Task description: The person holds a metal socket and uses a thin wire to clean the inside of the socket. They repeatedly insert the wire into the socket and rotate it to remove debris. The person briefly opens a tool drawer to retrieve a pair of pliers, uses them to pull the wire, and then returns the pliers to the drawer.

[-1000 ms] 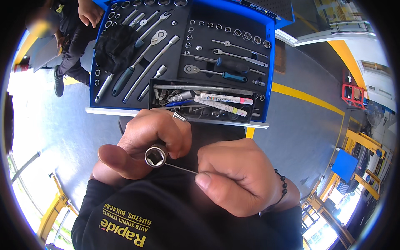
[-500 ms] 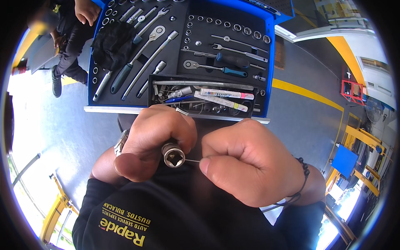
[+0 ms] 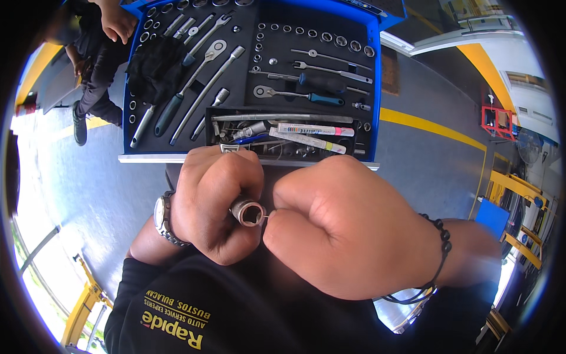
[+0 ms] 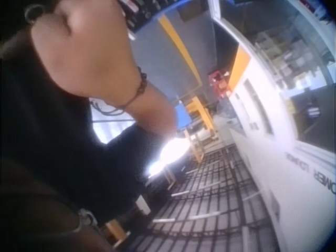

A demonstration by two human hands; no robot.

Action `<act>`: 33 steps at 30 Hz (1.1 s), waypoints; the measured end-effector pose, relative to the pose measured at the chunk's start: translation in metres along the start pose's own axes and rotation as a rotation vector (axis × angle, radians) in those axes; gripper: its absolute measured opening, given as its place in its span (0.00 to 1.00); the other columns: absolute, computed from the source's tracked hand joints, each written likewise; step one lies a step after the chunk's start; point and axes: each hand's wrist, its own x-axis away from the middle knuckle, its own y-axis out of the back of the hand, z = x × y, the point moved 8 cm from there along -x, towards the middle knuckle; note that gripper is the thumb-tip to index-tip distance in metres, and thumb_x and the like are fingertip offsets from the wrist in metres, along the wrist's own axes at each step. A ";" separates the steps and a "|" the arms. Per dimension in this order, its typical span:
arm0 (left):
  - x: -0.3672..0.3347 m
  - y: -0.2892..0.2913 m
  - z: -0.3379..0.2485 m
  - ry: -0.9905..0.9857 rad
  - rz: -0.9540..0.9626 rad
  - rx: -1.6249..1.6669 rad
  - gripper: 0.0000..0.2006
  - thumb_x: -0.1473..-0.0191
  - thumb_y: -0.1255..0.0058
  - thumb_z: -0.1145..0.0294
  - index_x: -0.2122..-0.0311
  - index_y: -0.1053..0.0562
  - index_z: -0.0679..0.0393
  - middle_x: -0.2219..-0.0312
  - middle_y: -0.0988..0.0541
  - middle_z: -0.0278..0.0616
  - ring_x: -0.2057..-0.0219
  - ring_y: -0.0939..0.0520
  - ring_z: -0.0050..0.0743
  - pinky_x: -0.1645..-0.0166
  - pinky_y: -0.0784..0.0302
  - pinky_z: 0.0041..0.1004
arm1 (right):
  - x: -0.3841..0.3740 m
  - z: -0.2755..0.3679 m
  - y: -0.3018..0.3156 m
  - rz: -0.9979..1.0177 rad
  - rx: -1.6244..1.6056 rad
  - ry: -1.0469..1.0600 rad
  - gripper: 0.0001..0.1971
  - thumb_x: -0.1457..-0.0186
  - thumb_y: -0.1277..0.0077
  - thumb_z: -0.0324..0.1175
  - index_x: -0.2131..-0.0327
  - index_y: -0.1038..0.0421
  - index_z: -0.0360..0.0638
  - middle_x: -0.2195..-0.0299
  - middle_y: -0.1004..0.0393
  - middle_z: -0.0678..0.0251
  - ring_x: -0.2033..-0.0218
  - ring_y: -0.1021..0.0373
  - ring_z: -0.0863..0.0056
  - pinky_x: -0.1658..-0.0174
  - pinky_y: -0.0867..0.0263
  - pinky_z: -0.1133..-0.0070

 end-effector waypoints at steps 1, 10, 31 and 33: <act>-0.001 0.001 -0.001 0.004 -0.010 -0.003 0.16 0.70 0.46 0.73 0.69 0.33 0.58 0.83 0.30 0.40 0.85 0.29 0.48 0.80 0.35 0.38 | 0.000 -0.001 -0.001 -0.020 0.015 0.005 0.12 0.50 0.53 0.27 0.84 0.39 0.39 0.89 0.39 0.63 0.87 0.42 0.72 0.81 0.48 0.74; 0.004 0.002 0.002 -0.039 -0.134 0.021 0.19 0.67 0.44 0.69 0.64 0.32 0.58 0.84 0.29 0.36 0.85 0.27 0.43 0.78 0.33 0.35 | 0.005 0.005 -0.003 -0.082 0.164 0.176 0.12 0.49 0.52 0.28 0.84 0.39 0.39 0.88 0.38 0.62 0.88 0.40 0.68 0.81 0.47 0.74; 0.008 0.000 0.012 0.088 -0.106 0.637 0.35 0.51 0.53 0.34 0.59 0.39 0.62 0.75 0.34 0.39 0.77 0.37 0.22 0.71 0.42 0.25 | 0.015 0.030 -0.012 -0.221 0.415 0.645 0.09 0.54 0.48 0.27 0.82 0.37 0.41 0.85 0.39 0.65 0.85 0.41 0.68 0.78 0.46 0.72; 0.010 -0.002 0.014 0.123 -0.089 0.614 0.42 0.52 0.63 0.21 0.62 0.37 0.61 0.76 0.33 0.39 0.78 0.38 0.21 0.72 0.43 0.24 | 0.014 0.030 -0.009 -0.161 0.337 0.602 0.09 0.53 0.49 0.28 0.81 0.37 0.40 0.85 0.39 0.64 0.84 0.41 0.67 0.77 0.45 0.71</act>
